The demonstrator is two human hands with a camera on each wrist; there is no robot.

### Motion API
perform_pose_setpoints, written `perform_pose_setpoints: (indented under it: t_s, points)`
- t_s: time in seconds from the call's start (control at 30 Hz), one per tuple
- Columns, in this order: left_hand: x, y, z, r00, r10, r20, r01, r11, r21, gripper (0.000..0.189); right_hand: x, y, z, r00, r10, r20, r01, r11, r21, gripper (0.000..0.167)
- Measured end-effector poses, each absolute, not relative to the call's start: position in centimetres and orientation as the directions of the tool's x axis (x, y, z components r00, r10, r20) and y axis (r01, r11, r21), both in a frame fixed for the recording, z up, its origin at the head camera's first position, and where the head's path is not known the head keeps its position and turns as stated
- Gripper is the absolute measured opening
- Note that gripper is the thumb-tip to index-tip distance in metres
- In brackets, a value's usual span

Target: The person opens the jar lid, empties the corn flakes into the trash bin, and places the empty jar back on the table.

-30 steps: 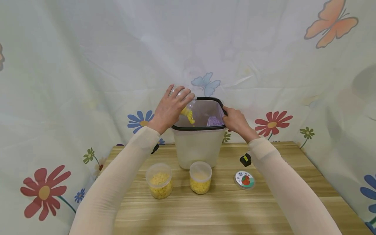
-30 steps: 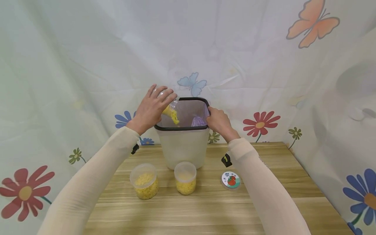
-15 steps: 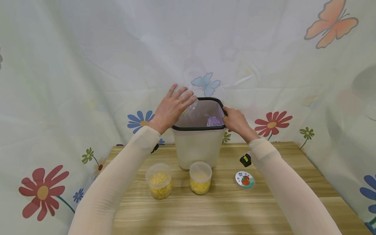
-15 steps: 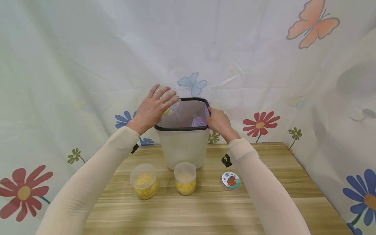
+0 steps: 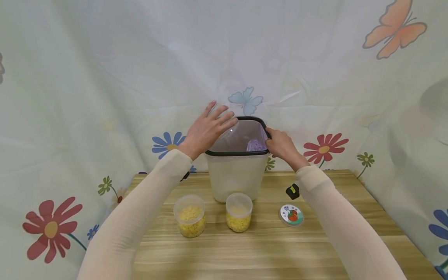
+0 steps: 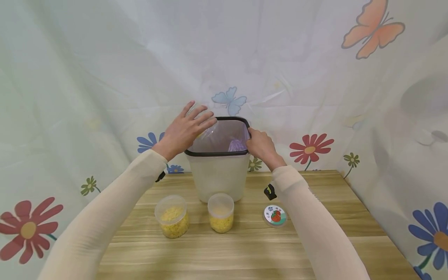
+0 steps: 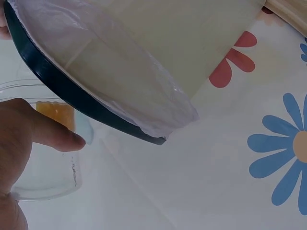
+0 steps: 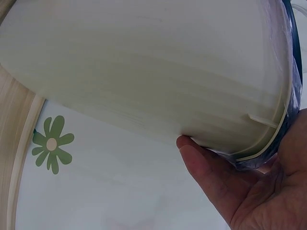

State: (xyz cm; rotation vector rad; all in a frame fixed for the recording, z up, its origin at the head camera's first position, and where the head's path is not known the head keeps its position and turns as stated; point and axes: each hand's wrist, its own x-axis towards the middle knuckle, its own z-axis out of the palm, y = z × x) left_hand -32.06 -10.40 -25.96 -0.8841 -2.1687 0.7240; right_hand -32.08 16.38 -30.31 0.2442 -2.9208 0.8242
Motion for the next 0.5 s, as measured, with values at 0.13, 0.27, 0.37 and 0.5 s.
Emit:
perform_pose_setpoints:
  t_s: [0.13, 0.27, 0.37, 0.5]
  points:
    - [-32.00, -10.30, -25.92, -0.537, 0.761, 0.363, 0.372, 0.600, -0.708, 0.077, -32.11, 16.39, -30.36, -0.983, -0.122, 0.136, -0.175, 0.842, -0.511, 0.058]
    - [-31.98, -10.20, -25.86, -0.541, 0.766, 0.347, 0.371, 0.589, -0.718, 0.078, -32.14, 16.42, -30.38, -0.983, -0.121, 0.139, -0.176, 0.842, -0.510, 0.058]
    - [-31.93, -10.11, -25.80, -0.547, 0.768, 0.332, 0.366, 0.576, -0.731, 0.080, -32.13, 16.43, -30.37, -0.983, -0.122, 0.136, -0.175, 0.840, -0.513, 0.058]
    - [-31.88, -9.97, -25.78, -0.555, 0.769, 0.318, 0.353, 0.563, -0.747, 0.081, -32.05, 16.40, -30.35, -0.984, -0.120, 0.131, -0.171, 0.841, -0.513, 0.058]
